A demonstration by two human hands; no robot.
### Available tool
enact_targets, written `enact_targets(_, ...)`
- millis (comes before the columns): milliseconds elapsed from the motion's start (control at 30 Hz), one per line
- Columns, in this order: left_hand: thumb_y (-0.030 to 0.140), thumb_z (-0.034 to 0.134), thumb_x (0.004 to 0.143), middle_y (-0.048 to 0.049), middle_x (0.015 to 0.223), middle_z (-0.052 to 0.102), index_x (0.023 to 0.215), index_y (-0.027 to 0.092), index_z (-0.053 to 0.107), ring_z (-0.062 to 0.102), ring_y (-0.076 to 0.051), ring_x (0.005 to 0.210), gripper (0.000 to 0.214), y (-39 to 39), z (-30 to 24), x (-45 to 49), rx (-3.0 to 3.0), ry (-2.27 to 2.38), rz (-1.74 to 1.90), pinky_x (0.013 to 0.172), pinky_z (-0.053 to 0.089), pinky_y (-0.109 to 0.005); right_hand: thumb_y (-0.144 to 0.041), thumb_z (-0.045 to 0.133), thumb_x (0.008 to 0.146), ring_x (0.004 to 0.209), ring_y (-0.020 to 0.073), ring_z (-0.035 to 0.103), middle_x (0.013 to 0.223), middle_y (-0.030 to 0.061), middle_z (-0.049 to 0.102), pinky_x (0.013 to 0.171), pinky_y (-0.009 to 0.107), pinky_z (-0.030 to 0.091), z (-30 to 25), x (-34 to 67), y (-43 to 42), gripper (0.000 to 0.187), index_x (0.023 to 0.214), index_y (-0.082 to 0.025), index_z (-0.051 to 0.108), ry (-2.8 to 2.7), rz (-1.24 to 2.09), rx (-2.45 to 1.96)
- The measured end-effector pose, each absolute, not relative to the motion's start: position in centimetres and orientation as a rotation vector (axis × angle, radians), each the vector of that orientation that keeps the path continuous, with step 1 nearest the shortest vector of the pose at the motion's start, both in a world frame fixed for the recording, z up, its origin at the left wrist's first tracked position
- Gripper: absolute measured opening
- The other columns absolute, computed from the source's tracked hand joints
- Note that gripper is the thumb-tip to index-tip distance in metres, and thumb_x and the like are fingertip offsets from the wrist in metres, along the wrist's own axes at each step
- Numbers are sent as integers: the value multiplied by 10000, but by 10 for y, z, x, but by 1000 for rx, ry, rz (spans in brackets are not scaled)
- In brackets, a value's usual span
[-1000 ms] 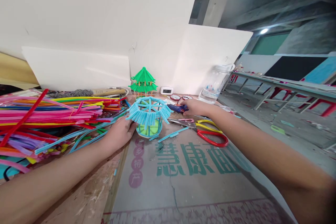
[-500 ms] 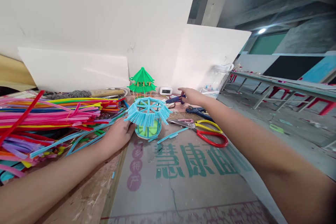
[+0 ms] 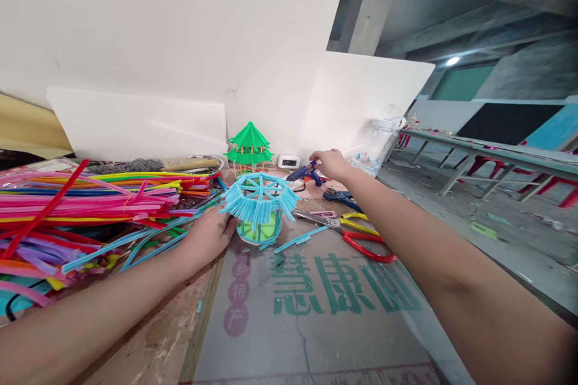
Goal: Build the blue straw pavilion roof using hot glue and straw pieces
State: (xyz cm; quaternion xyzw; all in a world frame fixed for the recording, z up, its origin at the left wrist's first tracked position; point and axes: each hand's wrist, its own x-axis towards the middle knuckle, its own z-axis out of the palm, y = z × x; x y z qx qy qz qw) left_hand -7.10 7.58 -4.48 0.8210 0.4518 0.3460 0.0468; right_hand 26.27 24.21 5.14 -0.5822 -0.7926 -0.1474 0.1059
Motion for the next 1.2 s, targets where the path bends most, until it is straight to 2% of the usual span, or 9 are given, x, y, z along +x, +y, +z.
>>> enact_targets(133,233,427,913,-114,1187,663,1104,185,614,595,-280,1141,272,76,-44,-71,2550,1355,1026,1016,453,-435,-111,545,818,1223,291,529,1259,130,652,1069,473,250,46,265,241,382,1180,-169,653,-2263,-509,-1674)
enact_targets(233,239,422,919,-119,1219,650,1109,178,614,586,-289,1162,277,76,-44,-72,2550,1363,1027,1016,455,-444,-108,553,810,1203,312,534,1220,153,664,1070,497,245,44,265,238,350,1136,-147,674,-2236,-517,-1631)
enact_targets(467,225,425,915,-122,1269,626,1200,161,582,562,-285,1204,332,77,-46,-71,2537,1345,1066,1042,437,-455,-159,527,846,1194,290,512,1226,163,639,1050,439,306,52,255,207,313,1131,-127,652,-2156,-412,-1463)
enact_targets(600,238,436,911,-103,1217,655,1137,175,605,594,-269,1157,289,76,-44,-70,2500,1325,1107,1014,465,-429,-295,458,923,934,229,626,1021,110,707,825,347,461,54,246,167,287,1047,-139,664,-2189,-186,-1423)
enact_targets(667,250,436,913,-99,1174,673,1077,180,621,612,-272,1120,257,75,-43,-69,2492,1335,1103,994,477,-432,-363,492,914,737,178,632,838,46,717,681,286,466,54,244,144,286,932,-164,697,-2293,-33,-1397)
enact_targets(767,256,430,918,-97,1178,672,1046,182,631,607,-272,1131,250,75,-44,-69,2489,1332,1102,1004,470,-432,-439,560,878,685,150,608,792,12,700,620,253,427,55,242,109,295,861,-193,721,-2534,239,-1290)
enact_targets(933,280,434,919,-111,1218,652,1204,175,592,583,-284,1172,342,78,-47,-71,2499,1350,1096,1043,438,-456,-357,615,848,756,169,612,857,29,703,659,259,420,53,238,69,214,940,-199,727,-2764,598,-1140)
enact_targets(1033,297,417,929,-108,1177,675,1173,177,611,596,-286,1153,334,78,-47,-72,2512,1365,1081,1043,436,-453,-303,650,821,764,175,611,893,36,706,671,266,412,43,234,62,215,1004,-210,713,-2796,526,-1183)
enact_targets(1200,296,427,921,-104,1199,667,1133,184,622,591,-284,1161,308,78,-46,-72,2502,1369,1071,1027,451,-437,-250,583,873,754,157,602,871,21,696,647,246,395,27,230,64,132,939,-212,690,-2791,451,-1178)
